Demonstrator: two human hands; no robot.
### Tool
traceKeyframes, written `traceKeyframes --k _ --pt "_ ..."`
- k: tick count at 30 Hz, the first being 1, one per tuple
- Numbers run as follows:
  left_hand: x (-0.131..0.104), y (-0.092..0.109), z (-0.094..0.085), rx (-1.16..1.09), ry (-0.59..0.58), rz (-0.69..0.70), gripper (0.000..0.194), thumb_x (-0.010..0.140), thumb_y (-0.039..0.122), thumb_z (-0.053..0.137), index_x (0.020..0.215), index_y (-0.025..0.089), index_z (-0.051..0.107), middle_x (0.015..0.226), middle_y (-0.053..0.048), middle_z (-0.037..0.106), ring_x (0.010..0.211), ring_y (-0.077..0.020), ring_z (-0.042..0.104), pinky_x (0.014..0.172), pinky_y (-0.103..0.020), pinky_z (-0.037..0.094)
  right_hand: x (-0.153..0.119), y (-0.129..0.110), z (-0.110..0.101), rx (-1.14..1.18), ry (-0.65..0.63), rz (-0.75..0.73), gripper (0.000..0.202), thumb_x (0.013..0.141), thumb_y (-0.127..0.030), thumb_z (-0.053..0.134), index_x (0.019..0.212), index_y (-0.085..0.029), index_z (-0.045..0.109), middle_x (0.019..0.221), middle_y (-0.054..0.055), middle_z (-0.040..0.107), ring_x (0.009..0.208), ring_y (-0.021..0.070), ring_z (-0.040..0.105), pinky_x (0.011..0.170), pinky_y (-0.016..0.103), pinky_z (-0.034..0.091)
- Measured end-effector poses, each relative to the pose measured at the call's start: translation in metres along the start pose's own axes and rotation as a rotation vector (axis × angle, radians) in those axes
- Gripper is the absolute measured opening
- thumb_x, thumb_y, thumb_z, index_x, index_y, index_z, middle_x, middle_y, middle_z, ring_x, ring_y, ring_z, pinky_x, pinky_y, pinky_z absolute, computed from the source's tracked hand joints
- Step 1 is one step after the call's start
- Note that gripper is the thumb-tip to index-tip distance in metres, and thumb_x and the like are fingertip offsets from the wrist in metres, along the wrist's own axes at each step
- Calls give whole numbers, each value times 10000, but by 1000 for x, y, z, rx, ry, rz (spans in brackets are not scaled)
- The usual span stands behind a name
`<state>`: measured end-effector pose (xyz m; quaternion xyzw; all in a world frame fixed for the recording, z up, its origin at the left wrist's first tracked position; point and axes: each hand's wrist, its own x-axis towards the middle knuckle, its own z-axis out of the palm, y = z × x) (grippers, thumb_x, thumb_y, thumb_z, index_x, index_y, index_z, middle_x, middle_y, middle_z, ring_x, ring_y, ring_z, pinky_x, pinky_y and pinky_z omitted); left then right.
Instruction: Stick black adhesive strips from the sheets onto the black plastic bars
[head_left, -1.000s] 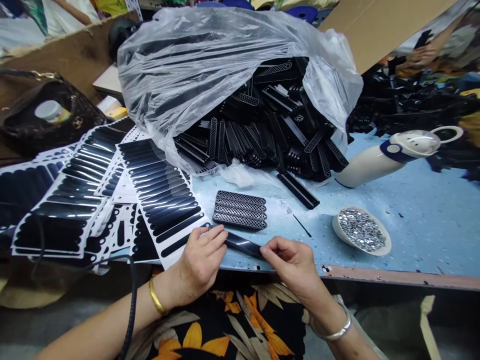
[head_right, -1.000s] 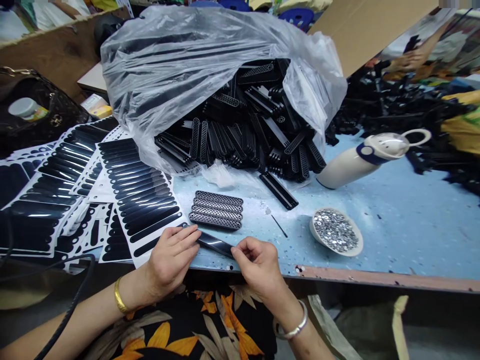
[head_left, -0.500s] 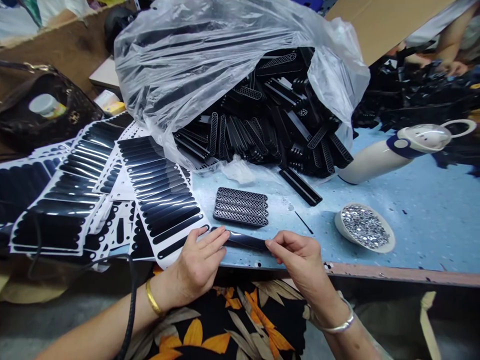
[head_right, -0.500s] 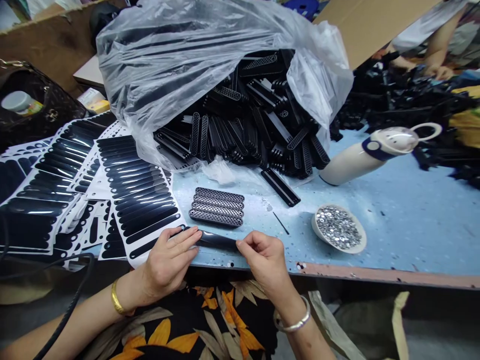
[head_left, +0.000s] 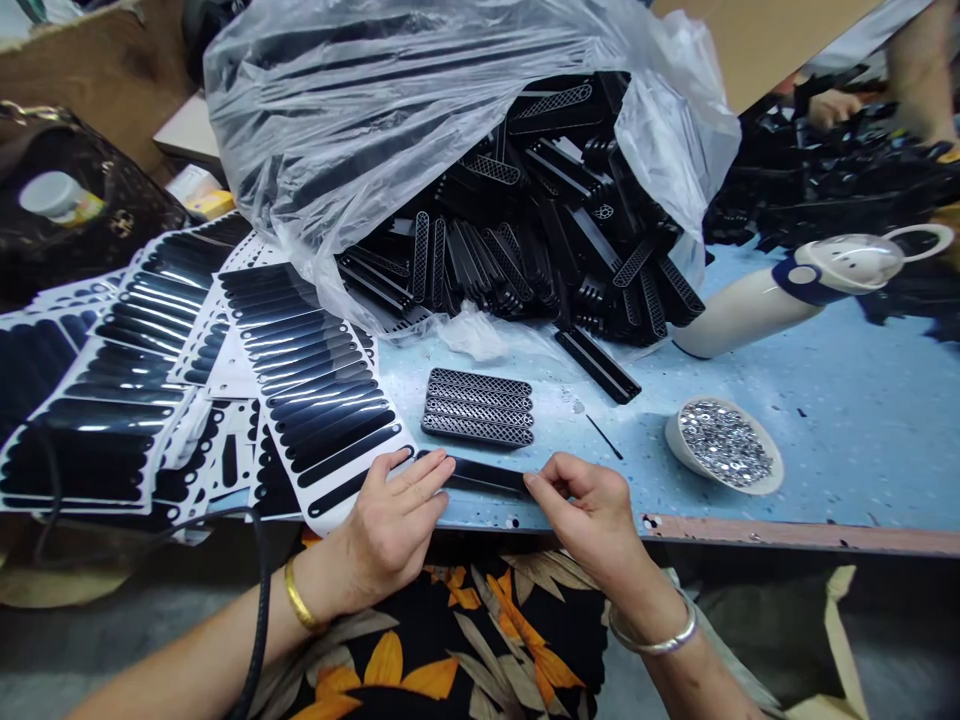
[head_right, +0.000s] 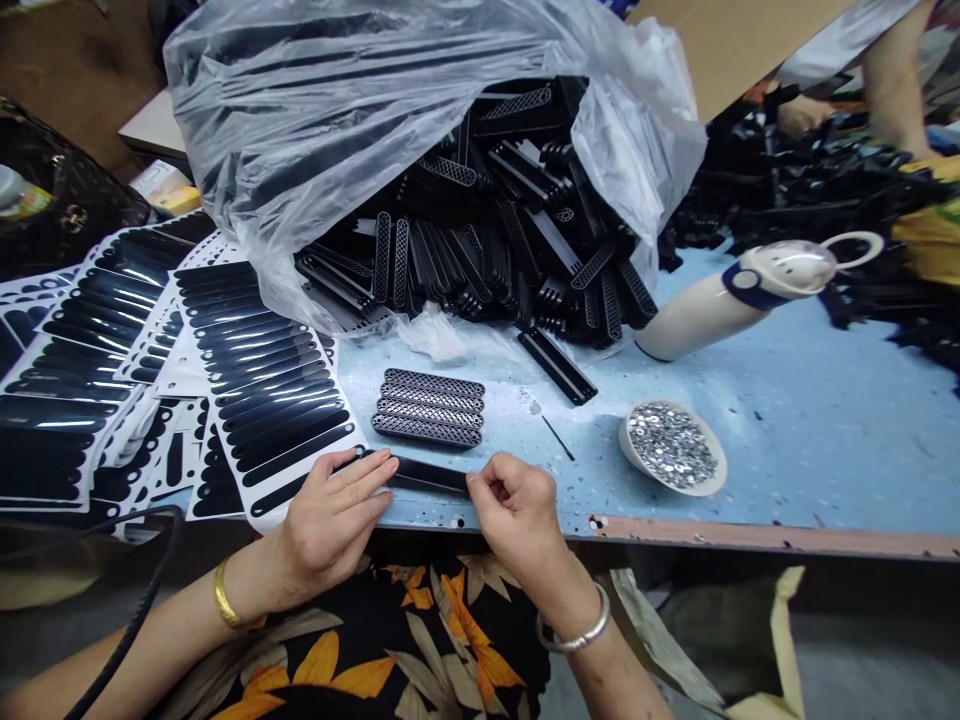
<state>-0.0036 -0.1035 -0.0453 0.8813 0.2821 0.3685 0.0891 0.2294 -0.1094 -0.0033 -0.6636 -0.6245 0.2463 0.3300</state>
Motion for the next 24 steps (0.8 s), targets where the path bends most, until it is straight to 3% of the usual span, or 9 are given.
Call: traceKeyframes --k 24 --pt "-3 -1 0 -30 -8 -7 294 807 -21 478 1021 136 603 1223 -167 679 1235 -269 587 998 -473 401 -3 3 3 -122 21 -54 301 764 -297 540 490 -219 443 413 -32 469 381 92 438 405 215 319"
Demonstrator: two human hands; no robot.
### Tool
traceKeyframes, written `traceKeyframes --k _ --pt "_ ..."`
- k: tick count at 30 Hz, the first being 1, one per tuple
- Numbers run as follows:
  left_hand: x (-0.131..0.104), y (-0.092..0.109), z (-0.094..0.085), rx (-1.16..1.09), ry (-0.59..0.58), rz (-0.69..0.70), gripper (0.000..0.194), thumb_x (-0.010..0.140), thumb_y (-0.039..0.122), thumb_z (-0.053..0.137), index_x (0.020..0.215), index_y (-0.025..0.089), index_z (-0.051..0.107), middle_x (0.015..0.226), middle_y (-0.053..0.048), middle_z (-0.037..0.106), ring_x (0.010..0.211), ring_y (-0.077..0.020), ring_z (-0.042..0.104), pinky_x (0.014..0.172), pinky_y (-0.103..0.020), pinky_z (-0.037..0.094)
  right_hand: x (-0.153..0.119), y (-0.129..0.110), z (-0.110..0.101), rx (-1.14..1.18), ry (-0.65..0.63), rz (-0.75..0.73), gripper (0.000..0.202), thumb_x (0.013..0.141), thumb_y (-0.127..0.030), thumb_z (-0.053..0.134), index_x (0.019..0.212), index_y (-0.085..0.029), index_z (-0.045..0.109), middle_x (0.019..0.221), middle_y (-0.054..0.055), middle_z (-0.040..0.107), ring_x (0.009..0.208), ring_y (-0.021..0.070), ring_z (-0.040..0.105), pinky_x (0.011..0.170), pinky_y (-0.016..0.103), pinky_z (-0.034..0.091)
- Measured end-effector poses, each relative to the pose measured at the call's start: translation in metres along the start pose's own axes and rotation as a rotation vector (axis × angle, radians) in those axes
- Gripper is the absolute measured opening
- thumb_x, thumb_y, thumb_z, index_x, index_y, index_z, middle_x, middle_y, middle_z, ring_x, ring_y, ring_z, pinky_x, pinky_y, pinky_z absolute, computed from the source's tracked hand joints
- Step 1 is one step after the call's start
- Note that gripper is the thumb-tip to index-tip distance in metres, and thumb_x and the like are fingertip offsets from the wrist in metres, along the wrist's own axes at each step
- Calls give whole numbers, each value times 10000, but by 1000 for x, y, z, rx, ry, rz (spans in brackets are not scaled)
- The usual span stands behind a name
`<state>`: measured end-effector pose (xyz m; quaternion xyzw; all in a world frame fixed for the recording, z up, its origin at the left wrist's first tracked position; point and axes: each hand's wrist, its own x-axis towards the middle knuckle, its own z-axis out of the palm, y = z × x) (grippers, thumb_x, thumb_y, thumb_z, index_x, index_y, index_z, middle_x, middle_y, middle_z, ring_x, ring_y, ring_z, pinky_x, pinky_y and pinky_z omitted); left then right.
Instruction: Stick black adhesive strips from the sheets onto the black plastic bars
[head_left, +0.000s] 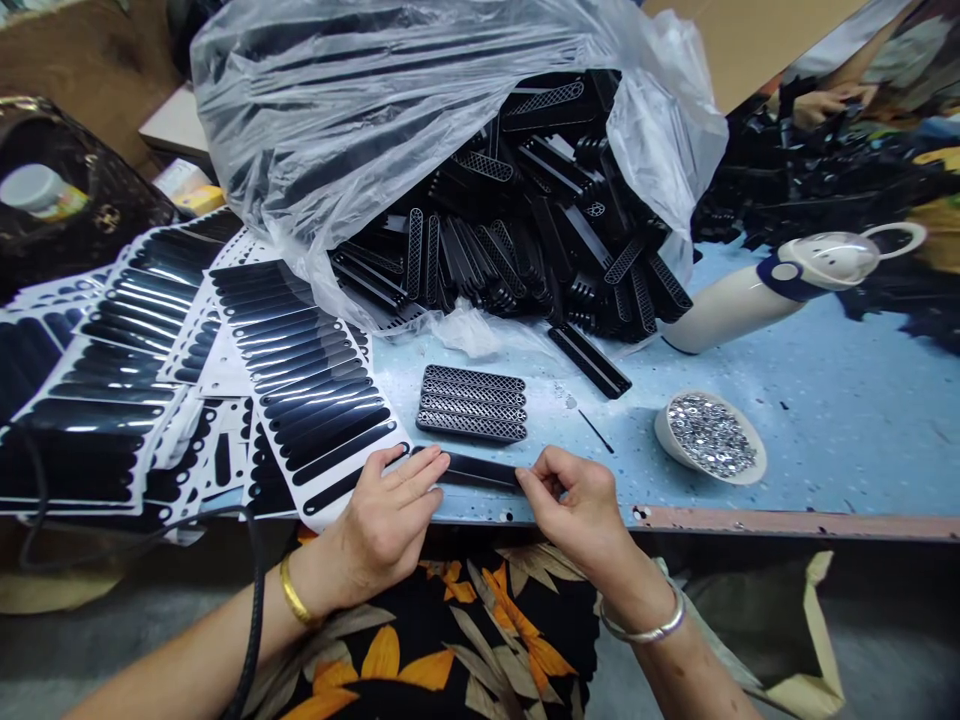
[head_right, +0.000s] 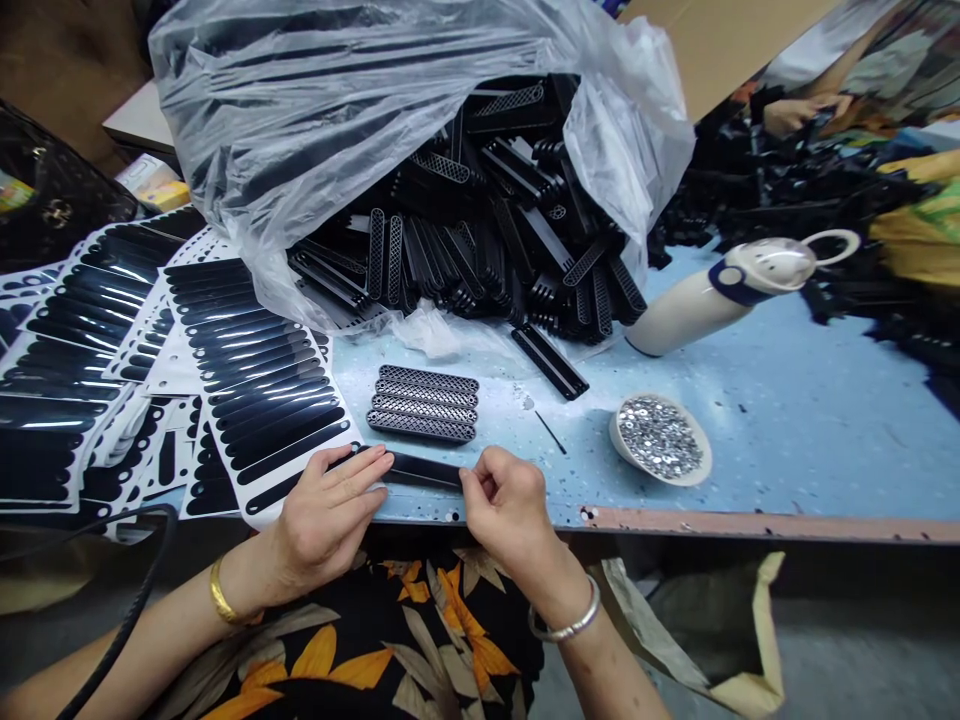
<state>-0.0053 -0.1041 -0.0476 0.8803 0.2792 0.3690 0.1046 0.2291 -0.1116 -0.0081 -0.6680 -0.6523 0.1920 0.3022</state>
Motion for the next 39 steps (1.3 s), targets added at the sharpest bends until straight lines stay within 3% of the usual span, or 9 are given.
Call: traceKeyframes --k 8,11,15,21,28,33,36,39 --pt "2 2 1 6 20 2 295 805 -25 478 1019 136 602 1208 -174 685 1220 -267 599 986 -467 401 0 7 -1 122 -68 120 309 743 -357 614 505 -210 485 426 -26 490 389 98 444 393 226 331" --pt "1 2 2 5 31 -3 281 809 -19 487 1016 133 603 1213 -179 681 1224 -272 595 982 -466 401 -2 14 -4 349 -83 285 272 708 -435 690 647 -184 602 492 -5 586 419 126 538 416 239 431" --pt "-1 2 2 10 -3 -3 283 815 -16 477 1016 134 608 1261 -184 652 1270 -280 554 991 -468 398 -6 18 -10 581 5 447 422 715 -553 704 835 -150 672 593 48 682 467 159 628 438 254 492" --pt "-2 3 0 32 -56 -7 264 828 5 478 1019 124 616 1305 -186 622 1301 -286 521 1019 -491 386 -14 12 9 392 -1 280 380 741 -537 673 777 -164 736 521 27 649 407 151 581 399 249 455" --pt "10 19 -6 7 3 -5 244 842 68 499 1056 104 612 1201 -203 667 1272 -306 541 1067 -497 401 -14 15 21 247 27 183 343 799 -475 591 694 -184 739 485 13 614 420 158 567 445 257 451" --pt "37 38 4 -4 -195 87 316 825 166 528 1110 48 595 1266 -270 597 1288 -340 511 1084 -466 410 -12 8 17 219 69 100 384 806 -508 580 680 -180 733 564 44 669 487 172 586 499 265 473" --pt "40 33 8 21 -222 116 310 815 160 519 1078 21 605 1250 -275 604 1241 -344 546 1069 -447 420 -12 6 16 217 68 101 391 790 -524 593 673 -179 735 510 29 630 452 163 549 470 261 452" --pt "33 18 2 -32 -209 105 283 830 98 473 1072 83 620 1229 -198 647 1204 -267 585 1038 -393 439 -12 7 16 217 52 130 393 770 -540 604 646 -188 729 455 13 584 426 163 534 448 258 436"
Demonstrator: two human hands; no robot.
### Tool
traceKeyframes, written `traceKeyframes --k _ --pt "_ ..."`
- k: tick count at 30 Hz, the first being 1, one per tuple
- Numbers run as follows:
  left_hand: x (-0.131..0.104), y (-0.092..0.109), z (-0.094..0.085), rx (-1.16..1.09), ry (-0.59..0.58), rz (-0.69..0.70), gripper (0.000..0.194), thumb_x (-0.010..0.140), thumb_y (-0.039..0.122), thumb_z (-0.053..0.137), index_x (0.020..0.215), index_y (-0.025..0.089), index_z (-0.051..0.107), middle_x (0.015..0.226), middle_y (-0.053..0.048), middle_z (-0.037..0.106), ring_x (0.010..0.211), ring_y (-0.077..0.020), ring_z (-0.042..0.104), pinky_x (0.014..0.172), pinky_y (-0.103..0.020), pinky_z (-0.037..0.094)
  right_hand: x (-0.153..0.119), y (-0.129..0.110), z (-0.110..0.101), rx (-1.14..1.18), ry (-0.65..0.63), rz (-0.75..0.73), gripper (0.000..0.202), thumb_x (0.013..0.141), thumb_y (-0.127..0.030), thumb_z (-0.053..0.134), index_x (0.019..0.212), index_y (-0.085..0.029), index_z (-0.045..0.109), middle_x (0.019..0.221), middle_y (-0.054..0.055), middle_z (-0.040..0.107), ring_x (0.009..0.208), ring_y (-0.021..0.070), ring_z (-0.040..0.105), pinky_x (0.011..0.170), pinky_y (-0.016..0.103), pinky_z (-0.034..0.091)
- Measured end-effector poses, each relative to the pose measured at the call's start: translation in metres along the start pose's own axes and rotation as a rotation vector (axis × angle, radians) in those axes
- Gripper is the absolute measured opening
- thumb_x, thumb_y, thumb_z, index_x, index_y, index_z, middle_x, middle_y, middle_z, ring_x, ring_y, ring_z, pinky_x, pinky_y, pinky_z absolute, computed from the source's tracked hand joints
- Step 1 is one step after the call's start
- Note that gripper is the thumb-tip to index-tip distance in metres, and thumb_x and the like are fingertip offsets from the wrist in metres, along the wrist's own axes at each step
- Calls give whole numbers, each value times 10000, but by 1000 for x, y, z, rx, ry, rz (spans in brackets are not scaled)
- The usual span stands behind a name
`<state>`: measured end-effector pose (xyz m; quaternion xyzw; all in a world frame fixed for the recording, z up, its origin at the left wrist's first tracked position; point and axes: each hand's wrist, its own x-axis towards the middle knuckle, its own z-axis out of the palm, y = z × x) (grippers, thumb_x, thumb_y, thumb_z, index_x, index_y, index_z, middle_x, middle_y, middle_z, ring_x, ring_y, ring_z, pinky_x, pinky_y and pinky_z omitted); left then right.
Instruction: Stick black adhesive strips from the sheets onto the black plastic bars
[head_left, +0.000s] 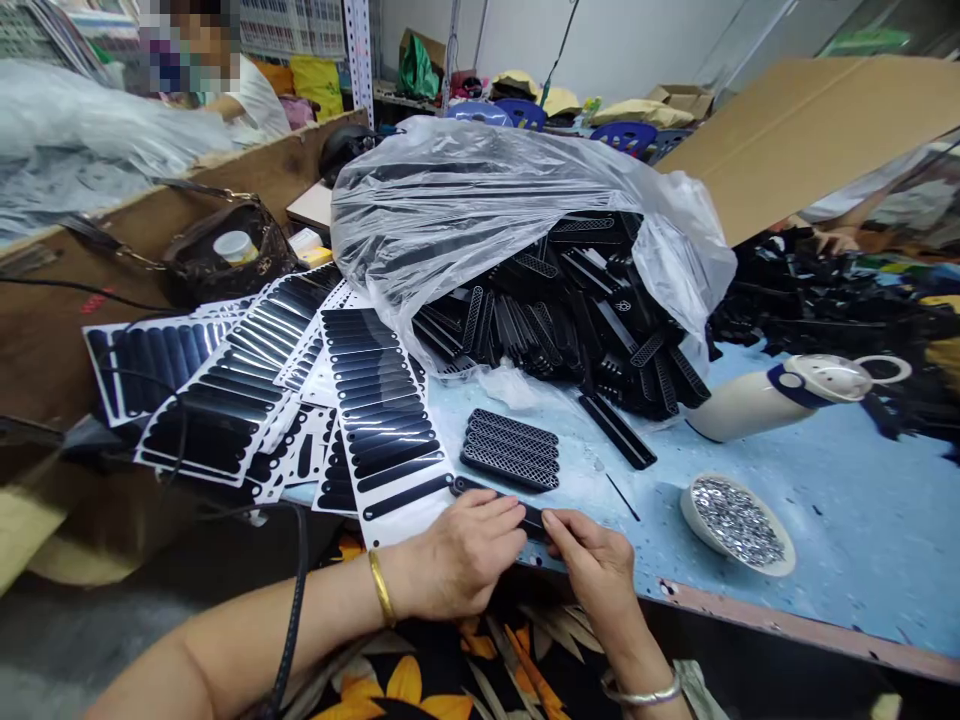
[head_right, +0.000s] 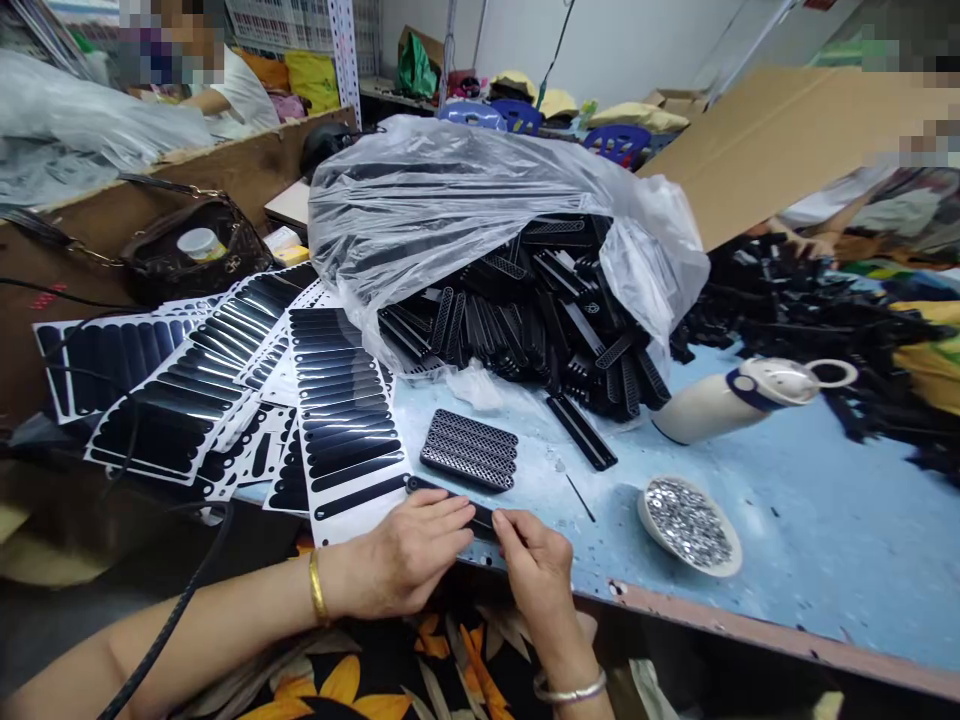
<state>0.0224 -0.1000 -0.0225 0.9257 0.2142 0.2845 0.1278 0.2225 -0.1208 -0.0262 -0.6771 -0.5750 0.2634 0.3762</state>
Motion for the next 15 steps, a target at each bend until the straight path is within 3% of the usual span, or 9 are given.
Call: traceKeyframes --k 5,10,15 --pt "-22 -24 -17 -10 30 -37 311 846 47 457 1080 149 636 1157 -133 697 1145 -221 625 1006 -384 443 0 2 1 -4 16 43 400 753 -557 613 636 -191 727 461 17 596 445 171 566 469 258 450" --pt "-42 -41 -39 102 144 -198 240 876 116 515 1060 186 651 1092 -100 715 1093 -258 642 925 -412 478 -2 4 2 -21 20 19 432 773 -580 592 633 -190 716 490 23 611 446 167 572 468 259 446" --pt "-47 -40 -49 178 236 -363 146 881 208 554 966 160 662 840 -100 709 812 -231 677 774 -373 500 -1 8 3 -52 40 -15 495 770 -648 577 665 -186 721 521 39 641 478 181 602 479 264 473"
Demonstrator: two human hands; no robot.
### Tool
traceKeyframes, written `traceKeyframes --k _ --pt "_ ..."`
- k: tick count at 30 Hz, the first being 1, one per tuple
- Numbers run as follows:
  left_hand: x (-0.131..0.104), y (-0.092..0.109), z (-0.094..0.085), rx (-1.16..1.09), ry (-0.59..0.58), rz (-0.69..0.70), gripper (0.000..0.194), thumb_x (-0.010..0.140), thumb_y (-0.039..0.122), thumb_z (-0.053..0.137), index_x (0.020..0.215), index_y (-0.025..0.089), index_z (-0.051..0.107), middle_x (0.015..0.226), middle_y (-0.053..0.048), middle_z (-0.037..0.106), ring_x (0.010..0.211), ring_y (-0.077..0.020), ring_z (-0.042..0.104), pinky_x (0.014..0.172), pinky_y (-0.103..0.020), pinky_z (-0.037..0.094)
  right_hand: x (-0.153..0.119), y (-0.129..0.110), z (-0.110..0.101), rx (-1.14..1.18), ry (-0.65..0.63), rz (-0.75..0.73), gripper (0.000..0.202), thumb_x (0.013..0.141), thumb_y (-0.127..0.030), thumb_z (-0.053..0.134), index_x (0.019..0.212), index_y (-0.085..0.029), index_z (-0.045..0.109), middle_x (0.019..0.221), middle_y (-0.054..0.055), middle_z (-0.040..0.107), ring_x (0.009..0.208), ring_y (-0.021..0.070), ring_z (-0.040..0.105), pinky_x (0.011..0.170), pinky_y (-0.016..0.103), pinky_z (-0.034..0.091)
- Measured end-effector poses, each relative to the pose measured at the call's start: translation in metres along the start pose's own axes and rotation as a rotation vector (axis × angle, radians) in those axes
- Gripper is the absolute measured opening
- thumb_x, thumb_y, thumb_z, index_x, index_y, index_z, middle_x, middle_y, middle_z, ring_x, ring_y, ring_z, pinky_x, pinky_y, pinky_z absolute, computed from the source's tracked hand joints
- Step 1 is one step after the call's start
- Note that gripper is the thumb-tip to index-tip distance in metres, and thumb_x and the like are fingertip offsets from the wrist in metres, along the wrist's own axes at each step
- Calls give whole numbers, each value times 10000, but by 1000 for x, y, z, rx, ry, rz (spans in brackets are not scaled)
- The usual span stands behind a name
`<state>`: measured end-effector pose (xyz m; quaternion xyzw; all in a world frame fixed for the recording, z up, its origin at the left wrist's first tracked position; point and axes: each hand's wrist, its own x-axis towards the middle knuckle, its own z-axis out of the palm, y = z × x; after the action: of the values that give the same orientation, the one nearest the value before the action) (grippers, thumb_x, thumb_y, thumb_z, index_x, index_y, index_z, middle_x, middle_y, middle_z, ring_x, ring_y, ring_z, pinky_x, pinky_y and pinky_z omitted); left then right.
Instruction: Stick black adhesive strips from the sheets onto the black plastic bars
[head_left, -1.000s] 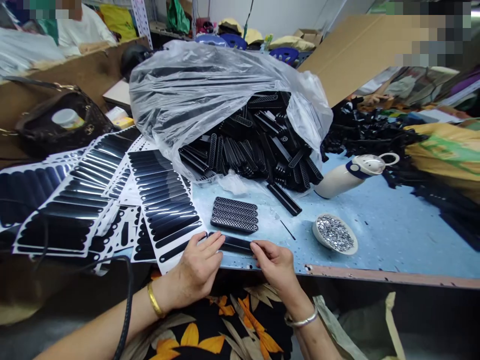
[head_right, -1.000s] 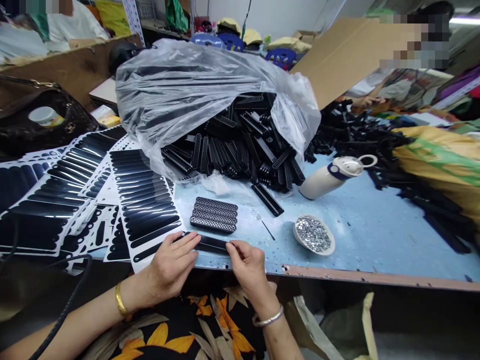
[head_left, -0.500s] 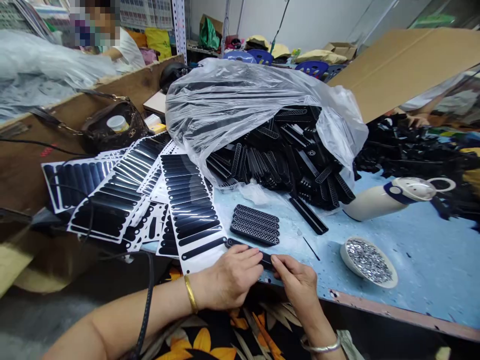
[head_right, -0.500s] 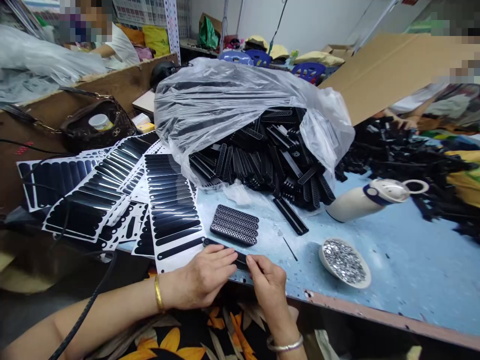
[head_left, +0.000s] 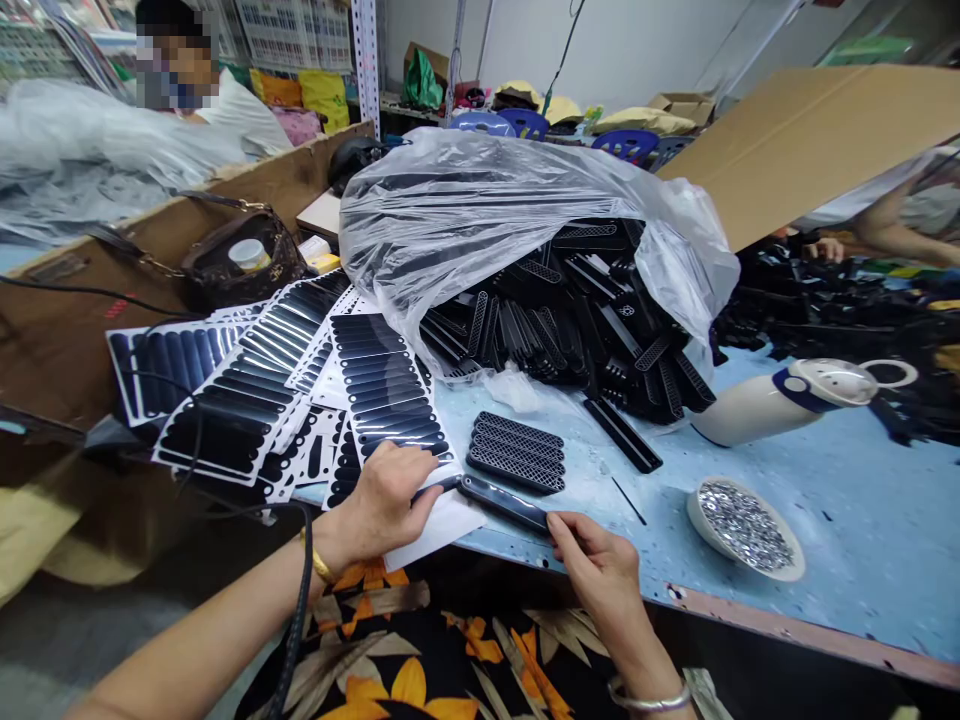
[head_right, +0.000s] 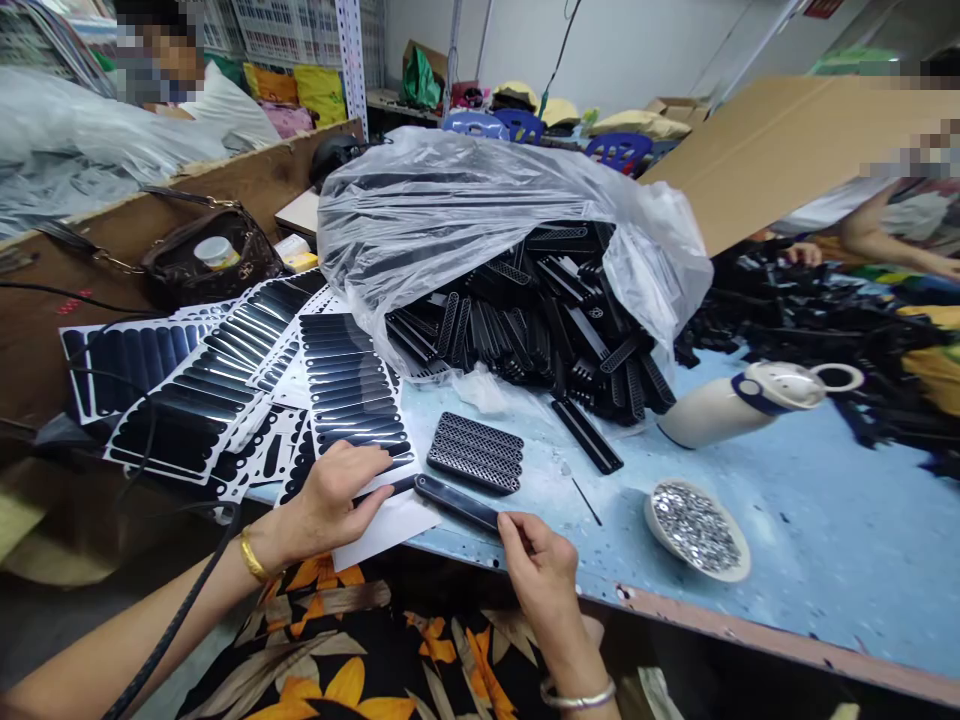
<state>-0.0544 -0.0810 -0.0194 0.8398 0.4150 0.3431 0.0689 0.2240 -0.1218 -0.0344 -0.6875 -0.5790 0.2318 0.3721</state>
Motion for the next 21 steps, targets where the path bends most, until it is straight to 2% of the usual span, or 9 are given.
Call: traceKeyframes --k 2,5,8,11,15,21 --pt "6 6 6 -17 -5 -45 152 906 257 541 894 164 661 729 -69 685 676 -186 651 672 -308 477 1 0 1 -21 3 -5 548 777 -687 548 677 -179 726 505 42 637 479 182 605 479 262 472" --pt "19 17 23 -6 -79 -133 278 921 371 540 772 158 637 637 -53 653 576 -164 608 554 -259 407 3 -2 3 -95 9 -7 636 800 -745 473 682 -175 729 459 30 605 433 163 571 459 253 439" --pt "31 24 39 37 -177 -210 388 911 462 549 695 149 628 623 -70 659 559 -176 605 513 -250 355 4 -6 8 -236 42 -32 726 789 -818 389 644 -184 712 418 21 563 388 153 531 425 256 376" --pt "35 26 48 69 -224 -226 449 905 512 545 671 142 639 608 -87 655 562 -192 608 511 -253 332 5 -10 16 -423 95 -83 760 769 -858 348 642 -197 702 445 46 592 408 179 550 438 272 349" --pt "34 24 51 70 -245 -176 454 915 507 536 658 148 643 603 -74 647 557 -175 592 514 -254 319 7 -12 20 -562 134 -105 730 774 -851 346 614 -216 668 445 63 596 412 190 539 454 282 321" --pt "36 24 50 58 -252 -190 407 946 398 488 660 153 642 611 -67 653 553 -164 586 508 -253 294 7 -1 14 -433 62 -181 740 925 -696 240 418 -209 475 370 3 446 372 103 376 452 260 254"
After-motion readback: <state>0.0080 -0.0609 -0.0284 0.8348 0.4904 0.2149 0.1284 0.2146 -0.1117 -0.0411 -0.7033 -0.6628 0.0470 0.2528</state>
